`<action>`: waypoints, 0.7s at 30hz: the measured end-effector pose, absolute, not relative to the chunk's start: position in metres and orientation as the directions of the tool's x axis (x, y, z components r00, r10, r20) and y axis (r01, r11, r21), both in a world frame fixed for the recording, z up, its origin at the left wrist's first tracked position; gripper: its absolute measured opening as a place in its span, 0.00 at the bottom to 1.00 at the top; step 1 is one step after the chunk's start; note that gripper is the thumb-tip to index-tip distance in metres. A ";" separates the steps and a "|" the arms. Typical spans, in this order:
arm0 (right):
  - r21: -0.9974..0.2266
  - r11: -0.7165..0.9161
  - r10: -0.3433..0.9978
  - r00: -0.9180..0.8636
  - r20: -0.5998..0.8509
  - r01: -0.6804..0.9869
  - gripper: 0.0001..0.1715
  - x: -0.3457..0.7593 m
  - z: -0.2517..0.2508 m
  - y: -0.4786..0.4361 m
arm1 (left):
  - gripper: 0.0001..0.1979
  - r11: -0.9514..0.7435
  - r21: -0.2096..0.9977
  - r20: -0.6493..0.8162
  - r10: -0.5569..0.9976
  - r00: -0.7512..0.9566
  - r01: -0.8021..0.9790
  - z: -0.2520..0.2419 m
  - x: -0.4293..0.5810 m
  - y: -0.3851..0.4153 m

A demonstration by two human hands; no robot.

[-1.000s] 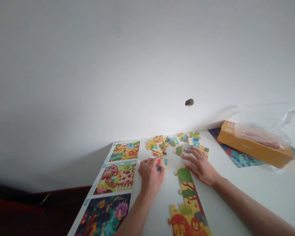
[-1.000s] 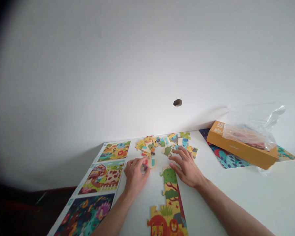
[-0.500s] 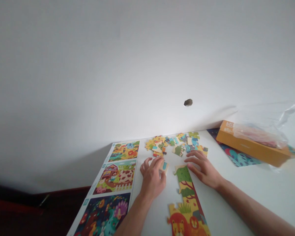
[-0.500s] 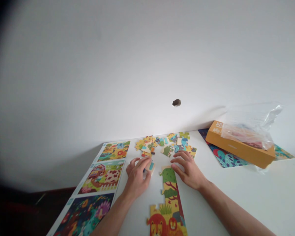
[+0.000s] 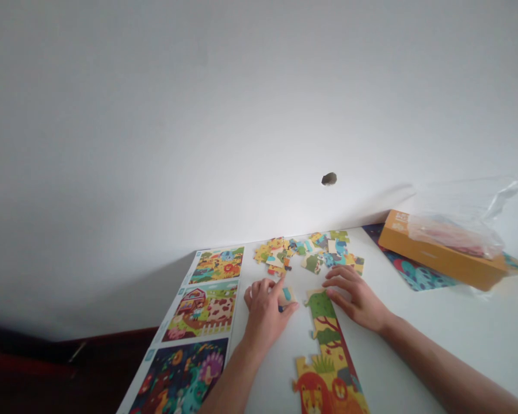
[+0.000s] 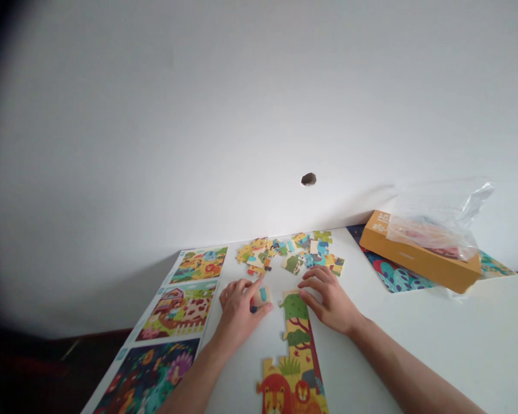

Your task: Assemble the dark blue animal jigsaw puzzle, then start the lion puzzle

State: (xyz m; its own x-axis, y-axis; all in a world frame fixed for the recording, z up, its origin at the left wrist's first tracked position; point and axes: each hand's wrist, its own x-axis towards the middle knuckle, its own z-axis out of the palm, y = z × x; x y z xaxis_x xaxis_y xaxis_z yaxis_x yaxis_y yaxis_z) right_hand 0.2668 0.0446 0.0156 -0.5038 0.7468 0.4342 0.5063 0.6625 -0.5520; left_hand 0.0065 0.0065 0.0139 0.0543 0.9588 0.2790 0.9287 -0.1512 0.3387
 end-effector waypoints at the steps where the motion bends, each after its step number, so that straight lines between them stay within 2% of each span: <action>1: -0.550 0.665 0.745 -0.506 0.435 0.506 0.09 0.267 0.016 0.044 | 0.27 -0.144 0.331 0.283 0.958 0.047 0.932 0.013 0.007 0.006; 6: -0.563 0.662 0.748 -0.487 0.451 0.495 0.10 0.266 0.019 0.042 | 0.23 -0.120 0.339 0.288 0.958 0.019 0.933 0.015 0.009 0.005; 9: -0.609 0.613 0.790 -0.406 0.459 0.503 0.10 0.264 0.017 0.040 | 0.19 -0.096 0.362 0.275 0.961 -0.008 0.927 0.015 0.009 0.005; 13: -0.663 0.552 0.833 -0.304 0.461 0.506 0.06 0.261 0.012 0.039 | 0.17 -0.089 0.432 0.290 0.956 -0.045 0.898 0.011 0.008 0.008; 16: -0.692 0.530 0.848 -0.324 0.420 0.490 0.05 0.258 0.012 0.037 | 0.12 -0.116 0.613 0.315 0.943 -0.108 0.782 0.009 0.008 0.009; 18: -0.693 0.543 0.836 -0.386 0.391 0.474 0.04 0.255 0.015 0.034 | 0.10 -0.146 0.774 0.300 0.941 -0.154 0.616 0.010 0.010 0.010; 21: -0.661 0.601 0.783 -0.495 0.376 0.449 0.15 0.248 0.024 0.026 | 0.11 -0.164 0.931 0.222 0.964 -0.147 0.327 0.015 0.018 0.008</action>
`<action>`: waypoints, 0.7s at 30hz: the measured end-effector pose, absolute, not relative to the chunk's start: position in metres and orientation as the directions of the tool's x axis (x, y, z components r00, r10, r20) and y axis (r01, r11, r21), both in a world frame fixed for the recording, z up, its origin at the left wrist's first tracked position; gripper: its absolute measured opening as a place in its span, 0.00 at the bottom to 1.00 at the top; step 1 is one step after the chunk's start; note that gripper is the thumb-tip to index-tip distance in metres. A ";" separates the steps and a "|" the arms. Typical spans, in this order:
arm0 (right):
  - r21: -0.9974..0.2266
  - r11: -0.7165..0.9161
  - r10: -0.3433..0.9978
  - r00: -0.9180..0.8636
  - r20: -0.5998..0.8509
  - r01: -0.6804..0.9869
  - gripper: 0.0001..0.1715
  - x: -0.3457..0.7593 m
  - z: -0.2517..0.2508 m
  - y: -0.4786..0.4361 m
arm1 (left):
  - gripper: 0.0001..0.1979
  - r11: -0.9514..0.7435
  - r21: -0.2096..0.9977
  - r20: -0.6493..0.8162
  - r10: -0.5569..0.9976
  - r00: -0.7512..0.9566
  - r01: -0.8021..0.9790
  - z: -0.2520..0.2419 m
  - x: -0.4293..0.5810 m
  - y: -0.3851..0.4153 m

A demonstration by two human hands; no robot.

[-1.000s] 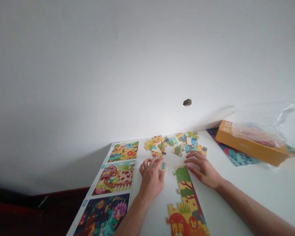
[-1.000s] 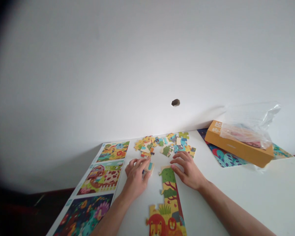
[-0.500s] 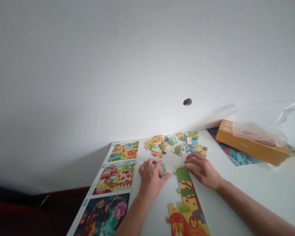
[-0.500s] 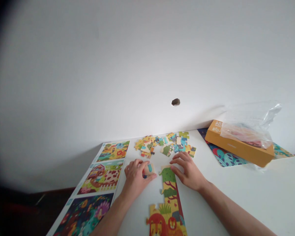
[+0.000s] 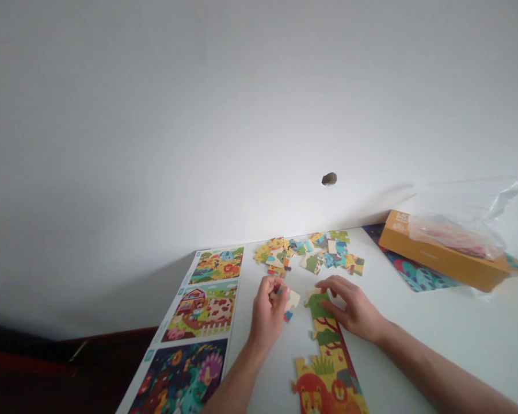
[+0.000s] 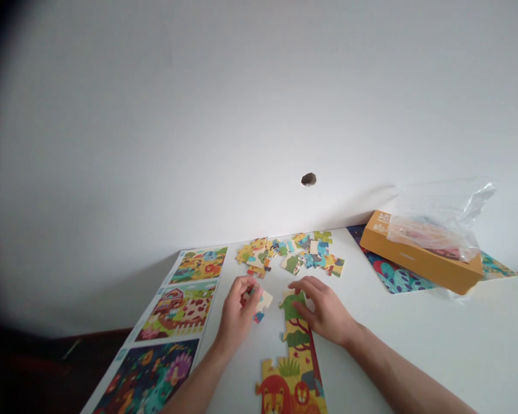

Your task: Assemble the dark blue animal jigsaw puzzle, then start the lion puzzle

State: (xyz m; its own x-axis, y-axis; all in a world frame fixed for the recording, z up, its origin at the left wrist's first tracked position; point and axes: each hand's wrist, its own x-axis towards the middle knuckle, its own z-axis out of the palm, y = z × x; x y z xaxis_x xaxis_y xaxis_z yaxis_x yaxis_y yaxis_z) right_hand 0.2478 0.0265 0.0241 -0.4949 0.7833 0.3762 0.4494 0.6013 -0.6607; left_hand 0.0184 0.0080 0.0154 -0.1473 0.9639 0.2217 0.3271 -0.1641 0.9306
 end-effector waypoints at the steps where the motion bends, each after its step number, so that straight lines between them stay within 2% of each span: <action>1: -0.645 0.621 0.766 -0.520 0.378 0.446 0.20 0.244 0.027 0.023 | 0.12 -0.158 0.956 0.196 0.971 -0.138 0.246 0.018 0.022 0.007; 4: -0.586 0.669 0.726 -0.570 0.385 0.456 0.36 0.233 0.034 0.015 | 0.12 -0.146 0.978 0.161 0.982 -0.098 0.146 0.023 0.031 0.004; 6: -0.546 0.697 0.702 -0.597 0.389 0.464 0.40 0.228 0.036 0.011 | 0.11 -0.134 0.979 0.149 0.985 -0.091 0.153 0.023 0.035 0.003; 10: -0.520 0.712 0.693 -0.591 0.413 0.471 0.32 0.226 0.035 0.011 | 0.12 -0.117 0.983 0.130 0.988 -0.089 0.140 0.020 0.034 0.004; 15: -0.527 0.707 0.705 -0.527 0.475 0.472 0.32 0.232 0.030 0.020 | 0.17 -0.098 0.988 0.101 0.995 -0.020 0.118 0.017 0.024 0.008; 18: -0.522 0.710 0.704 -0.510 0.495 0.473 0.31 0.234 0.028 0.024 | 0.18 -0.216 0.948 0.204 0.976 0.074 0.234 0.020 0.019 0.008; 21: -0.518 0.702 0.712 -0.494 0.499 0.488 0.32 0.236 0.026 0.027 | 0.25 -0.319 0.861 0.273 0.947 0.169 0.395 0.022 0.015 0.007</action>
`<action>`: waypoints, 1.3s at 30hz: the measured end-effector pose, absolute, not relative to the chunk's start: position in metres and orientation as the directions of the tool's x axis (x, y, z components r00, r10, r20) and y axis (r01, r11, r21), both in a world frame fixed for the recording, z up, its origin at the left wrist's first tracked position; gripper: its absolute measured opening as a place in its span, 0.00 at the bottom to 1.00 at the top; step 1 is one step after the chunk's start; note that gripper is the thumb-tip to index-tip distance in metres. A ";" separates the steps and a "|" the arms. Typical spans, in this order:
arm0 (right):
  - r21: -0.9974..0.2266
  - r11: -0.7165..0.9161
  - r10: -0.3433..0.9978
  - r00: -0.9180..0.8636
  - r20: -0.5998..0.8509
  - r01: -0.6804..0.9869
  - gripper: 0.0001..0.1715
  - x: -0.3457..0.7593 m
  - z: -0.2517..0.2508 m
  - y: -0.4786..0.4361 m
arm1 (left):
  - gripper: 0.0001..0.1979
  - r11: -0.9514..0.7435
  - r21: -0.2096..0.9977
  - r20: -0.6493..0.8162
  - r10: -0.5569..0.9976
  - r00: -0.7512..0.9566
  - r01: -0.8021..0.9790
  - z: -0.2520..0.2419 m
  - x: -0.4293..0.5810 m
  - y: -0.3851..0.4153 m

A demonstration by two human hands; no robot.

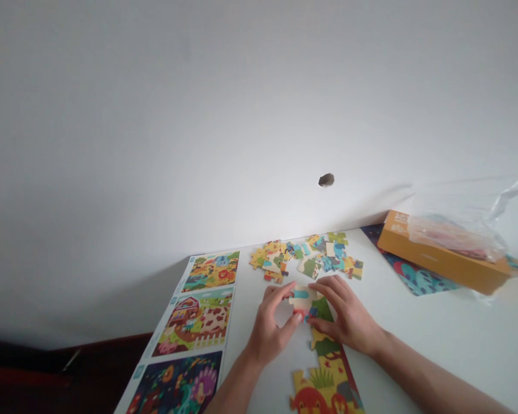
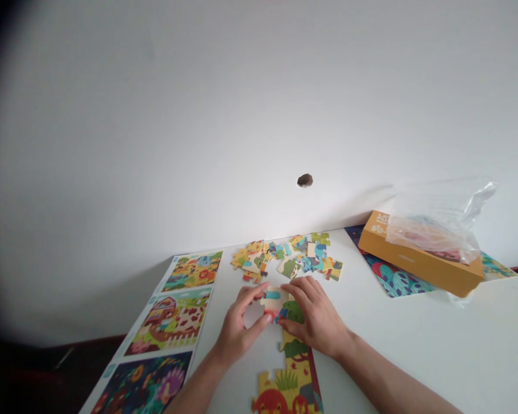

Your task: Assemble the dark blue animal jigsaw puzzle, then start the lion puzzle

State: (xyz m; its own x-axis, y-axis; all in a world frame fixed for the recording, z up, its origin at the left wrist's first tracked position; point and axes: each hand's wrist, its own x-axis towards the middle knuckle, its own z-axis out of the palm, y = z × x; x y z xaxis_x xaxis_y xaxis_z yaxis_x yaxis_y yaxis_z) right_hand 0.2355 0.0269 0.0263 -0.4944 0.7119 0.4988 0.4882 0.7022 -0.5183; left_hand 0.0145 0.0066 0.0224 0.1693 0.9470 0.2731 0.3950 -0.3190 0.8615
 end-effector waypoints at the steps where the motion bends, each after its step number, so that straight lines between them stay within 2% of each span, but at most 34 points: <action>1: -0.517 0.699 0.715 -0.494 0.495 0.494 0.32 0.236 0.026 0.027 | 0.27 -0.336 0.841 0.281 0.941 0.188 0.423 0.023 0.014 0.006; 6: -0.498 0.699 0.715 -0.516 0.472 0.513 0.32 0.238 0.024 0.027 | 0.31 -0.353 0.793 0.278 0.935 0.220 0.496 0.019 0.012 0.006; 11: -0.486 0.690 0.724 -0.517 0.456 0.537 0.35 0.239 0.026 0.026 | 0.31 -0.322 0.796 0.273 0.947 0.171 0.512 0.014 0.010 0.007; 16: -0.484 0.687 0.726 -0.499 0.472 0.542 0.32 0.241 0.026 0.025 | 0.32 -0.337 0.767 0.272 0.941 0.199 0.546 0.014 0.008 0.006; 19: -0.483 0.684 0.730 -0.495 0.472 0.547 0.32 0.242 0.025 0.024 | 0.33 -0.364 0.719 0.282 0.931 0.230 0.592 0.015 0.008 0.006; 24: -0.487 0.661 0.750 -0.480 0.455 0.572 0.38 0.243 0.019 0.026 | 0.32 -0.395 0.652 0.322 0.917 0.236 0.648 0.016 0.007 0.005; 28: -0.493 0.651 0.759 -0.472 0.449 0.577 0.33 0.243 0.018 0.027 | 0.31 -0.427 0.580 0.351 0.900 0.260 0.694 0.018 0.008 0.003; 33: -0.498 0.647 0.762 -0.479 0.435 0.578 0.33 0.244 0.021 0.026 | 0.30 -0.466 0.457 0.405 0.868 0.289 0.758 0.025 0.010 0.002; 39: -0.458 0.625 0.780 -0.532 0.329 0.632 0.41 0.244 0.022 0.025 | 0.28 -0.411 0.417 0.453 0.867 0.206 0.811 0.023 0.006 0.004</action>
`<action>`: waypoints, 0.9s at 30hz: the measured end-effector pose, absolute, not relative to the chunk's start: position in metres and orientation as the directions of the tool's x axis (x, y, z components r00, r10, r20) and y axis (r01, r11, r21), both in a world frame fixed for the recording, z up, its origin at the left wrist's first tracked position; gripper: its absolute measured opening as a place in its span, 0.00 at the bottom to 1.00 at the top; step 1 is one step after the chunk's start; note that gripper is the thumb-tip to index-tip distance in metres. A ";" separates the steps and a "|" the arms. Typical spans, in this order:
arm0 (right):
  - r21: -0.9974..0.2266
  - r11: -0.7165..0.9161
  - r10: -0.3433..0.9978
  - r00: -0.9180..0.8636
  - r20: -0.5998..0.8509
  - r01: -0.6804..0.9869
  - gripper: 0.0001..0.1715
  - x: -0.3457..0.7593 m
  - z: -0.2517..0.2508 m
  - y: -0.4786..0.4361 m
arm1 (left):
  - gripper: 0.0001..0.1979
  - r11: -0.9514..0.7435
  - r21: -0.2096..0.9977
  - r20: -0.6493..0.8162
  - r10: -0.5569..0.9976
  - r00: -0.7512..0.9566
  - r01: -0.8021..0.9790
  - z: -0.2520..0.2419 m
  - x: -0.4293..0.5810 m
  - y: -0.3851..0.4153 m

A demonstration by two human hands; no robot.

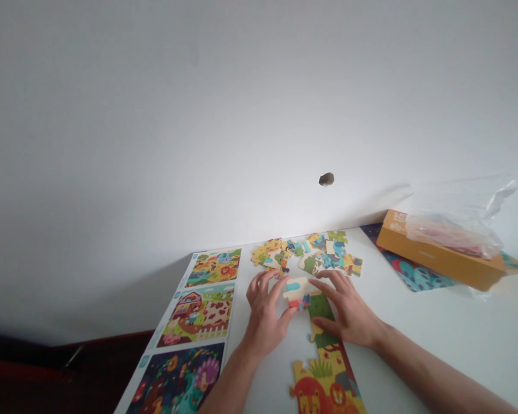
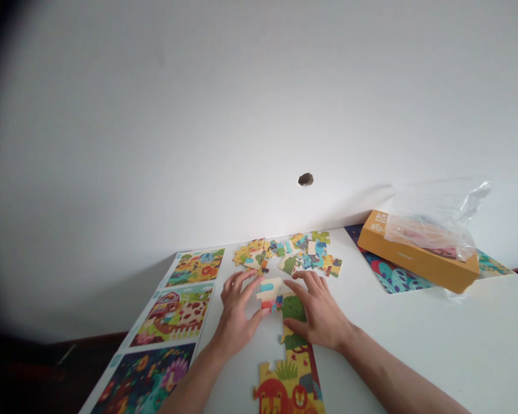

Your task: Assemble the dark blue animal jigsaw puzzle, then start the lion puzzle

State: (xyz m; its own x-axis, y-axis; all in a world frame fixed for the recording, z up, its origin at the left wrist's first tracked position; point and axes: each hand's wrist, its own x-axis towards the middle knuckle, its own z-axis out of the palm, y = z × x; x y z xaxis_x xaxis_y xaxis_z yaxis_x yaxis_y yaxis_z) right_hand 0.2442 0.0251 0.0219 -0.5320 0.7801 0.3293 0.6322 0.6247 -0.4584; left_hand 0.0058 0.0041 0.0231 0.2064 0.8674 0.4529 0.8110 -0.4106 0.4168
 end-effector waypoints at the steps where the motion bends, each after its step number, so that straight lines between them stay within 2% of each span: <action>1: -0.446 0.618 0.785 -0.537 0.308 0.647 0.39 0.245 0.022 0.025 | 0.28 -0.397 0.417 0.455 0.870 0.190 0.818 0.022 0.005 0.005; 5: -0.422 0.583 0.811 -0.529 0.249 0.694 0.31 0.246 0.021 0.027 | 0.28 -0.352 0.425 0.433 0.888 0.154 0.834 0.017 0.003 0.007; 19: -0.430 0.554 0.831 -0.502 0.238 0.713 0.32 0.251 0.018 0.029 | 0.28 -0.352 0.413 0.362 0.910 0.204 0.840 0.021 0.003 0.003; 24: -0.443 0.586 0.810 -0.514 0.283 0.679 0.31 0.251 0.020 0.029 | 0.28 -0.349 0.409 0.353 0.913 0.207 0.843 0.022 0.004 0.002; 25: -0.456 0.594 0.804 -0.511 0.305 0.663 0.29 0.251 0.021 0.029 | 0.28 -0.348 0.406 0.352 0.913 0.207 0.845 0.022 0.004 0.002; 27: -0.506 0.598 0.801 -0.475 0.364 0.621 0.20 0.251 0.023 0.029 | 0.28 -0.343 0.399 0.350 0.914 0.204 0.850 0.021 0.004 0.002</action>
